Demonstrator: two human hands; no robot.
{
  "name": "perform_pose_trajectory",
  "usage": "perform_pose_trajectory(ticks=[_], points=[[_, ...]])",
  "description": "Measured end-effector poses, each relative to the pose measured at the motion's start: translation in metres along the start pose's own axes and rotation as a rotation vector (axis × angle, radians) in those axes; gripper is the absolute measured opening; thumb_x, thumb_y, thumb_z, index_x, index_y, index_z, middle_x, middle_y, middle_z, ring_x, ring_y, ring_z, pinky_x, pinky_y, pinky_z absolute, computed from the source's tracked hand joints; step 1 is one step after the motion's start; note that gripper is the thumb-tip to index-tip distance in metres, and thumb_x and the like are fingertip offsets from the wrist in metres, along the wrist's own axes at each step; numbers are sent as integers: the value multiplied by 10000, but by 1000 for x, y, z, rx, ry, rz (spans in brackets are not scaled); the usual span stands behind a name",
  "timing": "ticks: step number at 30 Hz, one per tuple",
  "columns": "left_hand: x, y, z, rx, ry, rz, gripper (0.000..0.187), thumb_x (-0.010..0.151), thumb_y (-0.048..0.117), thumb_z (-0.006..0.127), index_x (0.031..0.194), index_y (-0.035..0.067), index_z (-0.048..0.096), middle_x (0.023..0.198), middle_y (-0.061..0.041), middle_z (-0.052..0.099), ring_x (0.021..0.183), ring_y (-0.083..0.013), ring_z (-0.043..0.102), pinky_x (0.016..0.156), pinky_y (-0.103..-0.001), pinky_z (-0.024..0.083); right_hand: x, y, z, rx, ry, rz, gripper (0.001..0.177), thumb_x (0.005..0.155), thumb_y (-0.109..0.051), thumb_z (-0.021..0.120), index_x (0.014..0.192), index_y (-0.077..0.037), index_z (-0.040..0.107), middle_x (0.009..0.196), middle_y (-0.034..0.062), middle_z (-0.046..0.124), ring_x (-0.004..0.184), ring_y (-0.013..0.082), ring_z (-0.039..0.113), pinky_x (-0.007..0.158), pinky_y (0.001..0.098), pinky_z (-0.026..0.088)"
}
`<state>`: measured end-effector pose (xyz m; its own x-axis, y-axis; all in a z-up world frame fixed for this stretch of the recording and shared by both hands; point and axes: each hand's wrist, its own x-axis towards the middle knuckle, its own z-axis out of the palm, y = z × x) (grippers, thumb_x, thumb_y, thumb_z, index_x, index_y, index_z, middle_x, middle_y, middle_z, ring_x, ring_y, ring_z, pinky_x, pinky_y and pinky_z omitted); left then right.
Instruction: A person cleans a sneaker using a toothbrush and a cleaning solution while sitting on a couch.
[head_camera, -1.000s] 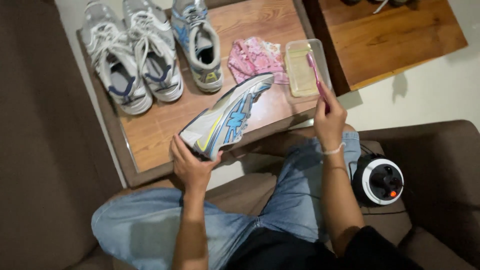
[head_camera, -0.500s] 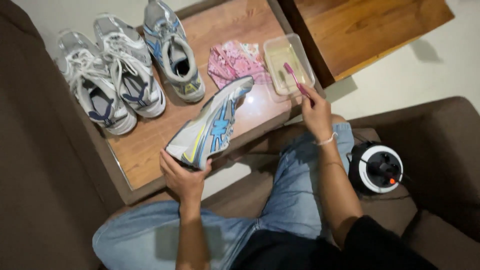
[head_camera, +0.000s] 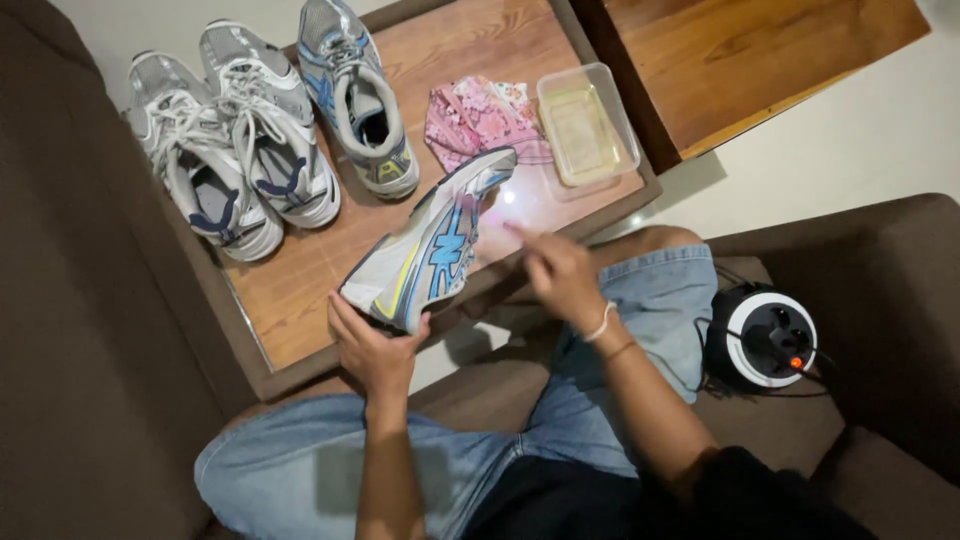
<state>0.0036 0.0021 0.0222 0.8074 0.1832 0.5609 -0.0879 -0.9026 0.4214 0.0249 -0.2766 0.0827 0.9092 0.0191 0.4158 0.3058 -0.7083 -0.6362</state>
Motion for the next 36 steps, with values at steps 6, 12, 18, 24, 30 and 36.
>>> perform_pose_trajectory(ticks=[6, 12, 18, 24, 30, 36], points=[[-2, -6, 4, 46, -9, -13, 1285, 670, 900, 614, 1481, -85, 462, 1375, -272, 552, 942, -392, 717, 747, -436, 574, -13, -45, 4, 71, -298, -57, 424, 862, -14, 636, 1257, -131, 735, 928, 123, 790, 853, 341, 747, 793, 461, 598], [-1, 0, 1, -44, 2, -55, 1279, 638, 865, 687, 1476, -75, 460, 1352, -305, 555, 919, -461, 706, 709, -502, 571, 5, -41, -18, -99, -169, 45, 433, 909, -82, 620, 1319, -182, 716, 997, 140, 777, 909, 339, 736, 798, 434, 587], [-4, -3, 4, -40, 30, -51, 1255, 596, 852, 691, 1435, -64, 512, 1296, -249, 600, 995, -410, 711, 742, -452, 574, 6, -69, -20, -127, -308, 28, 293, 869, -94, 705, 1151, -118, 782, 968, 160, 783, 888, 348, 750, 761, 419, 596], [-2, -5, 4, -22, 60, -55, 1231, 630, 889, 639, 1430, -41, 530, 1297, -207, 616, 1024, -353, 718, 752, -399, 583, -8, -76, -12, 62, -437, -48, 407, 848, -44, 618, 1210, -158, 765, 998, 155, 794, 906, 365, 749, 809, 466, 603], [1, -4, -1, -77, 50, -50, 1233, 604, 841, 693, 1431, -56, 516, 1304, -229, 608, 1031, -376, 713, 760, -425, 576, 0, -51, -18, -85, -225, -4, 453, 858, 22, 635, 1293, -76, 714, 1102, 192, 757, 1004, 374, 719, 842, 476, 576], [-3, -7, 2, -85, 62, -55, 1208, 649, 878, 635, 1421, -45, 525, 1325, -207, 615, 1080, -345, 710, 794, -393, 583, -5, -89, 2, 27, -258, -48, 397, 857, 20, 640, 1219, -94, 755, 1036, 158, 782, 950, 327, 746, 845, 410, 596]])
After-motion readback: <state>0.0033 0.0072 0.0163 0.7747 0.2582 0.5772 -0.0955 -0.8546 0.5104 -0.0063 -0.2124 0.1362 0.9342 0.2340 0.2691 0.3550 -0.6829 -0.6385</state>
